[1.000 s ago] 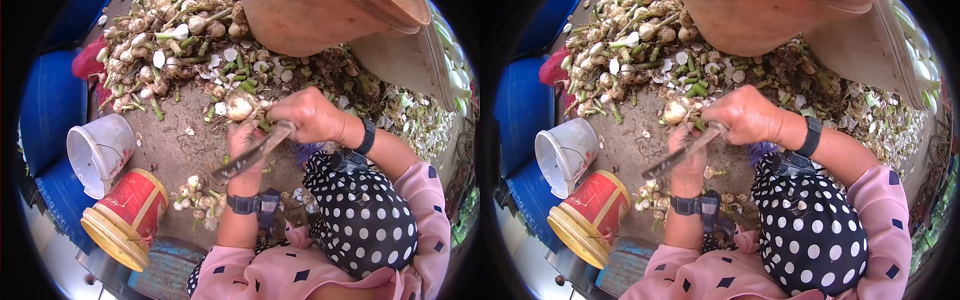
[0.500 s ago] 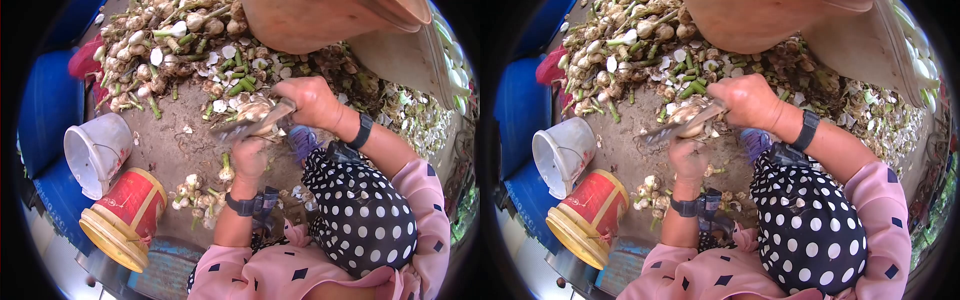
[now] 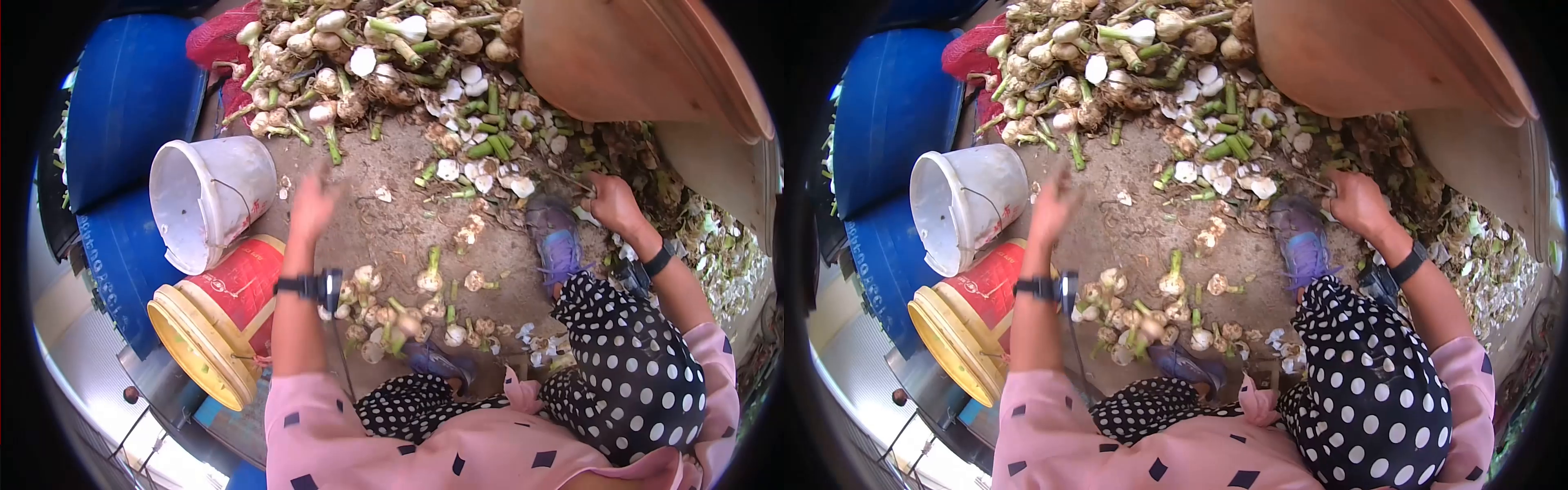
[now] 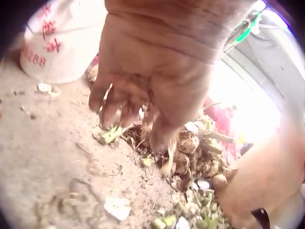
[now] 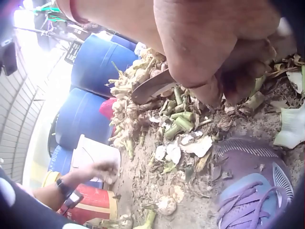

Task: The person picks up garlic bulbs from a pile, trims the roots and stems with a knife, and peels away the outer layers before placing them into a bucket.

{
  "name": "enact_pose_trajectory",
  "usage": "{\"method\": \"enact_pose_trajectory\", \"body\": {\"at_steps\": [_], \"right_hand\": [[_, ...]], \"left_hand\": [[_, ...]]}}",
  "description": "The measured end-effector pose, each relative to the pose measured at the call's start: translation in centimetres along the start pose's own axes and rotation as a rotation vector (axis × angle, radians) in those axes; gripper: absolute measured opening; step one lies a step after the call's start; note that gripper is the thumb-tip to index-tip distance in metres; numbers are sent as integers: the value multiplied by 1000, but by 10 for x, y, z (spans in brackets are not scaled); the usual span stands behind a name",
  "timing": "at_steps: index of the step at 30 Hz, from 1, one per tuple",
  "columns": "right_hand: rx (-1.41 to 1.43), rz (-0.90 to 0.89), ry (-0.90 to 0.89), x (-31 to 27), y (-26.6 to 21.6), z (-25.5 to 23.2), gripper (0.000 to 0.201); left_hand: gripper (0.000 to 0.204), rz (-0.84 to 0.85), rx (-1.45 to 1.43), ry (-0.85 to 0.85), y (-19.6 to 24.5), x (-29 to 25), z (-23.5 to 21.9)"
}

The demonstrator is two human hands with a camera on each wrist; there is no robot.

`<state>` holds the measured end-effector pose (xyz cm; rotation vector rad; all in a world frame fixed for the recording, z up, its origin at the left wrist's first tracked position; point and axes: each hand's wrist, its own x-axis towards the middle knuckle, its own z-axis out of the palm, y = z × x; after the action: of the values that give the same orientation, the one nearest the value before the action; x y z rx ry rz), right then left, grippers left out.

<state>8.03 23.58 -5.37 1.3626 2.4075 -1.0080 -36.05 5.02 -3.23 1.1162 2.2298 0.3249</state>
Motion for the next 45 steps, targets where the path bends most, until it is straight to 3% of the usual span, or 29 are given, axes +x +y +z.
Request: {"method": "enact_pose_trajectory", "body": {"at_steps": [2, 6, 8, 9, 11, 12, 13, 14, 16, 18, 19, 21, 22, 24, 26, 27, 29, 32, 34, 35, 37, 38, 39, 42, 43, 44, 45], "right_hand": [[23, -50, -23, 1, -5, -1, 38], [36, -80, -32, -7, -9, -2, 36], [42, -73, -55, -10, -14, -8, 37], [53, -89, -72, -7, -19, -11, 37], [82, -152, -62, -3, -34, -17, 39], [107, -221, -57, -3, -42, -19, 40], [104, -306, -11, -2, -48, -18, 39], [96, -389, 36, -2, -55, -17, 38], [1, -465, 85, -7, -77, -29, 34], [17, -537, 149, -10, -85, -29, 34], [58, -605, 242, -12, -86, -26, 32], [23, -594, 222, -17, -88, -31, 32], [-5, -593, 196, -19, -88, -32, 31], [-14, -585, 206, -20, -86, -32, 30], [-20, -593, 207, -22, -84, -34, 31], [-18, -589, 208, -21, -83, -34, 31], [-46, -595, 206, -21, -80, -36, 32], [-88, -527, 259, -8, -52, -29, 19], [-250, -204, 231, 20, 23, -18, 22], [-251, -222, 223, 20, 16, -22, 22], [786, 16, -113, 4, -18, -46, 25], [1052, 54, -307, -8, -41, -63, 29], [1180, -24, -307, 1, -43, -52, 28], [1341, -156, -266, 4, -49, -29, 29], [1348, -223, -225, 3, -59, -36, 29], [1155, -74, -305, -5, -64, -48, 29], [1053, -187, -280, -5, -67, -38, 26]], "left_hand": [[68, -73, 98, 295, 10, 56, 2], [67, -166, 65, 303, -36, 137, 43], [67, -109, -341, 476, -70, 151, 65], [65, -248, -857, 437, -5, 107, 57], [66, -214, -1011, 444, 35, 58, 67], [65, -154, -1093, 352, 63, 28, 74], [65, -220, -1007, 329, 89, -1, 83], [61, -177, -1160, 253, 94, -21, 101], [55, -105, -1126, 77, 124, -60, 115], [47, 212, -801, 188, 143, -85, 134], [42, 278, -707, 215, 151, -91, 138], [35, 125, -871, 120, 170, -103, 137], [35, 125, -870, 115, 169, -104, 139], [37, 459, -475, 160, 157, -101, 146], [37, 460, -426, 142, 149, -105, 152], [37, 298, -726, 51, 150, -106, 153], [37, 121, -1016, -45, 146, -112, 156], [38, 145, -1077, -50, 149, -124, 150], [50, 165, -1391, -237, 177, -131, 114], [55, 224, -1322, -264, 180, -124, 108], [68, 470, -839, -226, 181, -94, 107], [64, 787, -426, -91, 195, -77, 101], [64, 763, -299, 126, 209, -65, 100], [57, 477, -365, 417, 219, -72, 121], [51, 220, -1067, 257, 220, -80, 126], [45, -101, -1736, 44, 221, -87, 132], [36, -133, -1811, -110, 225, -88, 137]]}}
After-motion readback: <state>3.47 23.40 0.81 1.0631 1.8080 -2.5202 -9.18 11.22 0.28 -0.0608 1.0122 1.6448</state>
